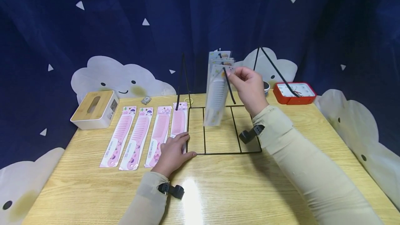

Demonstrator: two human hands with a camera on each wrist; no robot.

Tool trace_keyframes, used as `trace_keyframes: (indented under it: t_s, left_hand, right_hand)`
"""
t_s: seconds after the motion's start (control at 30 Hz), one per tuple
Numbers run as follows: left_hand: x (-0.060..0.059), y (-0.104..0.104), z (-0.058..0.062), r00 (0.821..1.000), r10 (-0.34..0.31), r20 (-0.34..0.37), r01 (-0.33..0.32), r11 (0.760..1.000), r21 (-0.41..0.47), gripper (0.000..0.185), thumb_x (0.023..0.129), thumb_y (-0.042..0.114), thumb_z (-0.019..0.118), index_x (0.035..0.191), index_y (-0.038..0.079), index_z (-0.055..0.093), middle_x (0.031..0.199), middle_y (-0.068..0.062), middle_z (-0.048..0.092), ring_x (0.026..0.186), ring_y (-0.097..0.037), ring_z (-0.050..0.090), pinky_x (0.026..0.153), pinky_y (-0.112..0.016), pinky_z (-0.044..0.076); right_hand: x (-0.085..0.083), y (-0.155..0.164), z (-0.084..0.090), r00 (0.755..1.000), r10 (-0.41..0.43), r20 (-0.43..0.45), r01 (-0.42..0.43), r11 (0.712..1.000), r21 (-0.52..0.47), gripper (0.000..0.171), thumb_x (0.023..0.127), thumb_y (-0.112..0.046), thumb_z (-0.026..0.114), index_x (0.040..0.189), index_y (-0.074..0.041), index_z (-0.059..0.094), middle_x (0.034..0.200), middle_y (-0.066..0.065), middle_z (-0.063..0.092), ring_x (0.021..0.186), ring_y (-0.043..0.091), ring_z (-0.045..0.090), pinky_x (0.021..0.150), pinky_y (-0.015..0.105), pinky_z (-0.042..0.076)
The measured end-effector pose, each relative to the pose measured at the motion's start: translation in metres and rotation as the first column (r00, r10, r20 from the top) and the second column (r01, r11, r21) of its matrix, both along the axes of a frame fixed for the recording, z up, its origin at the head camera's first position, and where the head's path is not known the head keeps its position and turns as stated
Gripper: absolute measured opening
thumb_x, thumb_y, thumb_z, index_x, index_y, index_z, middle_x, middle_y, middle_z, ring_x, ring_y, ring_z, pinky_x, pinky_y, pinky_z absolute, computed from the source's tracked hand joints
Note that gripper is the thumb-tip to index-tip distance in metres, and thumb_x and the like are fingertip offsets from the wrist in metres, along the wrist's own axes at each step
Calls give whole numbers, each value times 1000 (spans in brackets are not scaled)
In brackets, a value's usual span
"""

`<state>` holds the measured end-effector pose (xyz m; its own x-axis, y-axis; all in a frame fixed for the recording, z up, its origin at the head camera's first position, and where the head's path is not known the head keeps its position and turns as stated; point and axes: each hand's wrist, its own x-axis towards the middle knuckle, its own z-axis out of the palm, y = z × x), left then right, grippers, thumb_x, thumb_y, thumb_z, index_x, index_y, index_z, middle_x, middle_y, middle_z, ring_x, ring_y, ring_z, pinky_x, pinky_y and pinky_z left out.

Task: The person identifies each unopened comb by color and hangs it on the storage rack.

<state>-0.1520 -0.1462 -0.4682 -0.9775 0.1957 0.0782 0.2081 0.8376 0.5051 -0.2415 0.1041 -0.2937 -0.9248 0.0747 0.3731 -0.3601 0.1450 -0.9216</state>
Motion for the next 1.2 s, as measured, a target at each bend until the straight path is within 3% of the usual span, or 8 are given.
trace_keyframes:
  t_s: [1.0,1.2]
  left_hand:
    - [0,0,1,1000,1,-8,-1,1000,-7,71,82,47,80,140,11,59,151,2,49,114,-29,51,86,-51,36]
    - [1,0,1,1000,1,-10,-1,1000,-9,71,82,47,80,139,11,60,151,2,49,113,-29,51,85,-51,36]
  right_hand:
    - [-11,2,-1,999,-6,36,7,1000,-21,13,94,-20,72,90,-8,68,84,-2,62,81,13,53,71,26,42]
    - [-12,3,-2,997,-20,69,22,999,-26,15,93,-22,74,96,-8,70,91,-2,65,87,13,58,78,27,46]
